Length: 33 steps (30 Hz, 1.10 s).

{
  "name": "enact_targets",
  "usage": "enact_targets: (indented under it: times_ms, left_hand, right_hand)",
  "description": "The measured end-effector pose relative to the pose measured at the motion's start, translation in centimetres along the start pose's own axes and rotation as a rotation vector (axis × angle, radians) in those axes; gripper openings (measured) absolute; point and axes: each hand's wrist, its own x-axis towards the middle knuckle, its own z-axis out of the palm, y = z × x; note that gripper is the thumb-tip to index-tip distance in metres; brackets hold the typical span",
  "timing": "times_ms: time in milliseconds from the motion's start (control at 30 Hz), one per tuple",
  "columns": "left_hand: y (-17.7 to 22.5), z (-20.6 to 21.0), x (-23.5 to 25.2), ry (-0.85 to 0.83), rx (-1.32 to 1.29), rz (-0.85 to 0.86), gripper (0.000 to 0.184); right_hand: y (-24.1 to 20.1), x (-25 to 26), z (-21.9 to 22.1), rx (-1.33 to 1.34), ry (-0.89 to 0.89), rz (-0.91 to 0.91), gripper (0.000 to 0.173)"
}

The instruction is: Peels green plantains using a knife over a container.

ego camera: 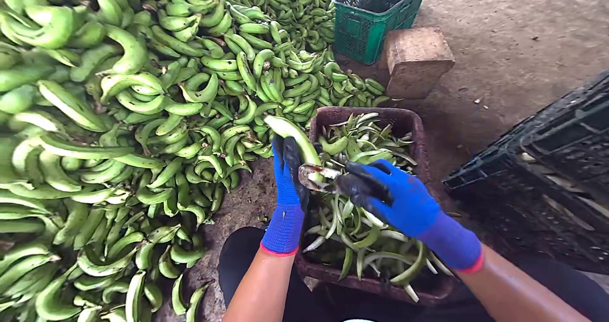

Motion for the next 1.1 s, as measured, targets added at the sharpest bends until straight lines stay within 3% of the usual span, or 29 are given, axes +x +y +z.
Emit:
enact_targets:
  times_ms: [100,167,267,400,467,567,700,767,933,1000,1100]
  left_hand:
    - [0.6,0.1,0.4,0.091,0.055,0.205,0.055]
    - [0.8,0.2,0.3,0.038,-0.012,0.196,0.051]
    - [1.3,0.0,-0.6,-0.143,-0.018,0.022,0.038]
    - [2.2,-1.1,-1.1,-0.606,0.024,-0.286,0.039]
    - [2.7,-1.0,-1.1,-0.767,0.159,-0.365,0.045]
    - [2.2,-1.0,-0.8,-0.779,0.316,-0.332,0.048]
    - [1.7,-0.7,-1.1,-0.874,0.431,-0.232,0.052]
    - [0.8,-0.4,-0.9,-0.690,0.366,-0.245,0.048]
    - [-0.3,0.0,0.9,0.045,0.078,-0.097,0.037]
    - [-0.2,0.2,1.0,0.190,-0.002,-0.063,0.043]
    - [0.1,0.6,1.2,0.278,-0.030,0.002,0.046]
  right_hand:
    - [-0.1,0.2,0.6,-0.036,0.074,-0.094,0.051]
    - [0.3,0.9,0.3,-0.059,0.100,-0.152,0.050]
    - [1.2,2.3,-1.1,-0.083,0.110,-0.209,0.050]
    - [3.2,4.1,-3.9,-0.088,0.131,-0.171,0.055]
    - [3.8,4.5,-4.5,-0.108,0.155,-0.143,0.054]
    - [3.9,4.5,-3.6,-0.104,0.189,-0.070,0.051]
    - [4.3,4.6,-3.6,-0.024,0.192,0.217,0.046]
    - [4.4,4.5,-3.7,-0.026,0.190,0.230,0.046]
    - [1.4,1.9,0.3,0.041,0.069,0.050,0.052]
    - [0.5,1.2,1.4,0.020,0.075,-0.024,0.053]
    - [0.1,1.3,2.1,-0.013,0.164,-0.071,0.053]
